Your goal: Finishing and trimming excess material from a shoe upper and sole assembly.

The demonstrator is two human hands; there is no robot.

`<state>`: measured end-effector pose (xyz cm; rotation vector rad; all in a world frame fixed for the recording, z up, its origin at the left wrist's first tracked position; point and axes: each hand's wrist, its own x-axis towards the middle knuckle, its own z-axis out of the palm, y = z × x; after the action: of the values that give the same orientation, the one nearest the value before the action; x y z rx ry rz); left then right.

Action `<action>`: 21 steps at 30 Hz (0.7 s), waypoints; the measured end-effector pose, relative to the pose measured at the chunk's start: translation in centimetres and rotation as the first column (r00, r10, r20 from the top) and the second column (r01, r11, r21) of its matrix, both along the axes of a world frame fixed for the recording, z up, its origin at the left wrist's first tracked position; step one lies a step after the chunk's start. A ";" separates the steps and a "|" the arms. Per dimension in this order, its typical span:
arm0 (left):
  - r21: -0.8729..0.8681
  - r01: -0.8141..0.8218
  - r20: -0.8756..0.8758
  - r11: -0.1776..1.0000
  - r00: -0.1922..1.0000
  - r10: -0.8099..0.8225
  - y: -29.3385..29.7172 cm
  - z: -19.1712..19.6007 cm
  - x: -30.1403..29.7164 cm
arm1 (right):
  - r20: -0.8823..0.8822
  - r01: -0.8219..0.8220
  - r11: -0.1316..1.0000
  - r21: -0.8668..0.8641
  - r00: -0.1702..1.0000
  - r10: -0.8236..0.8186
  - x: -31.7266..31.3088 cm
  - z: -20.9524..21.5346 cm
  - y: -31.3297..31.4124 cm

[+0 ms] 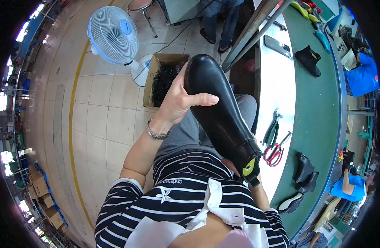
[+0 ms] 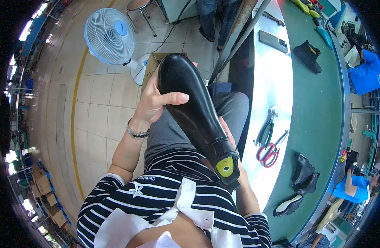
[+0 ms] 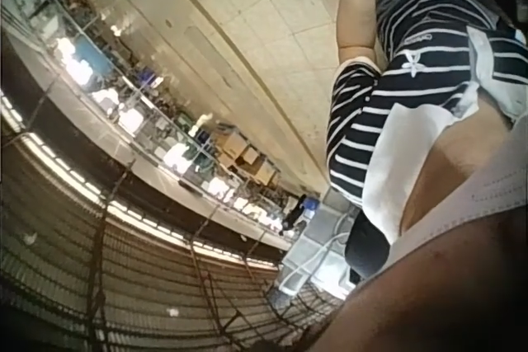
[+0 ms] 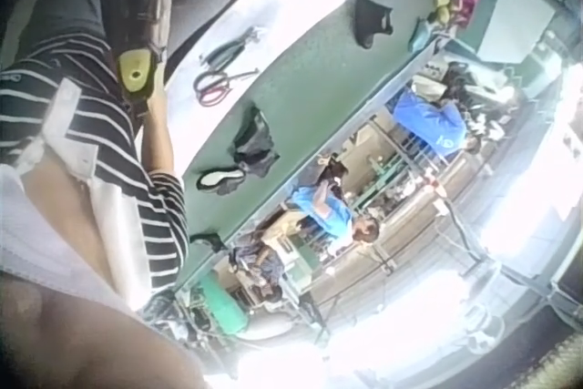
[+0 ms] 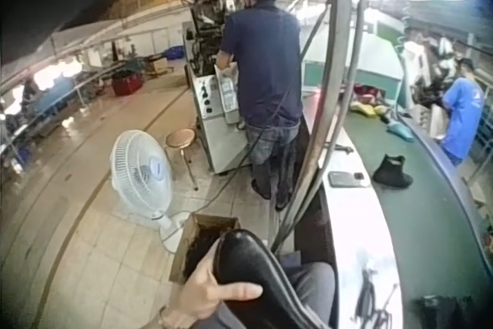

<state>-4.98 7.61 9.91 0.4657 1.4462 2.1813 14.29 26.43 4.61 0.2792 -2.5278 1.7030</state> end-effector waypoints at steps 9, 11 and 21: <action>-0.270 -0.119 -0.102 0.956 0.990 0.094 0.6 -0.3 0.1 | 0.228 0.139 0.989 0.044 0.963 -0.146 2.7 0.1 0.8; -0.342 -0.224 -0.358 0.913 0.929 0.095 -0.7 -2.1 0.3 | 0.403 0.336 0.865 -0.373 0.898 -0.175 3.5 0.4 1.3; -0.714 0.068 -0.514 0.697 0.624 -0.588 -4.7 -3.3 5.8 | 0.675 0.522 0.681 -0.513 0.736 -0.055 0.9 -2.9 4.6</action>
<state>0.84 2.92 6.63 1.3167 2.1378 1.0452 15.18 31.00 1.73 -0.8577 -1.8042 2.6911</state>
